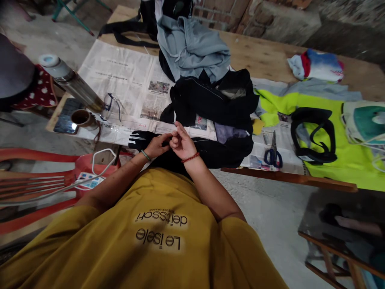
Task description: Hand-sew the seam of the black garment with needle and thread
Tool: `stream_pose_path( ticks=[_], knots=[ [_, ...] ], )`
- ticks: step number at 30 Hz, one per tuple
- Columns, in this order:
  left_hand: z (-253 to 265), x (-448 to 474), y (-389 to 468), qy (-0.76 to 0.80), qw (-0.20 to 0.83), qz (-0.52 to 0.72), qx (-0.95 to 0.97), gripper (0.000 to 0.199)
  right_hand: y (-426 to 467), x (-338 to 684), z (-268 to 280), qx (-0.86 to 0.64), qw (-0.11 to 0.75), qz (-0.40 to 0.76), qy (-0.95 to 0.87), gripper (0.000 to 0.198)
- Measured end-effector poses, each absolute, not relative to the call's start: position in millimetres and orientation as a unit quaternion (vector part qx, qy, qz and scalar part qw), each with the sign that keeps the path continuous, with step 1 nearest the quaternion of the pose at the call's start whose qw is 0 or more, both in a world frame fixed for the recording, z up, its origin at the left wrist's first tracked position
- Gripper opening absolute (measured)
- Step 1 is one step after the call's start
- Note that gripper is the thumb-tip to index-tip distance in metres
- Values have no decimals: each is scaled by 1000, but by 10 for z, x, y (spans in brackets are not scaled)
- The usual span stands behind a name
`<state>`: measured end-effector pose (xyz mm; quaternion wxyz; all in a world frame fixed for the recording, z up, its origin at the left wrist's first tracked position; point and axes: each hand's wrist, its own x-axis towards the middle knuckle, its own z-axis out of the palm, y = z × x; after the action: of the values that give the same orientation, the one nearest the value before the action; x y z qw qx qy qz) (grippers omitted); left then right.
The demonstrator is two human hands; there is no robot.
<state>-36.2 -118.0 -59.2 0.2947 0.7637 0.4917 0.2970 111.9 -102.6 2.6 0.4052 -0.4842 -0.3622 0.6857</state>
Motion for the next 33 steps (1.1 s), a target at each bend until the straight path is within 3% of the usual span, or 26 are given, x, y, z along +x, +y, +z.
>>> stream_pose_path(
  ticks=[7,9,14,18,24,33],
  knots=[
    [-644,-360,-1174,504,278,304,759,35,-1219,1045,137,-359,386,802,-281,15],
    [-656,-371,-1172,494,290,322,754,37,-1252,1038,154,-324,366,822,-293,12],
    [-611,-378,-1175,482,327,356,731,47,-1127,1170,180,-306,342,787,-411,24],
    [-572,-368,-1165,515,335,344,710,49,-890,1469,230,-374,379,555,-639,21],
    [-611,-372,-1136,531,334,339,701,52,-510,1984,348,-323,263,167,-894,24],
    [-606,-372,-1126,532,344,323,703,53,141,2589,672,-396,144,-81,-903,26]
  ],
)
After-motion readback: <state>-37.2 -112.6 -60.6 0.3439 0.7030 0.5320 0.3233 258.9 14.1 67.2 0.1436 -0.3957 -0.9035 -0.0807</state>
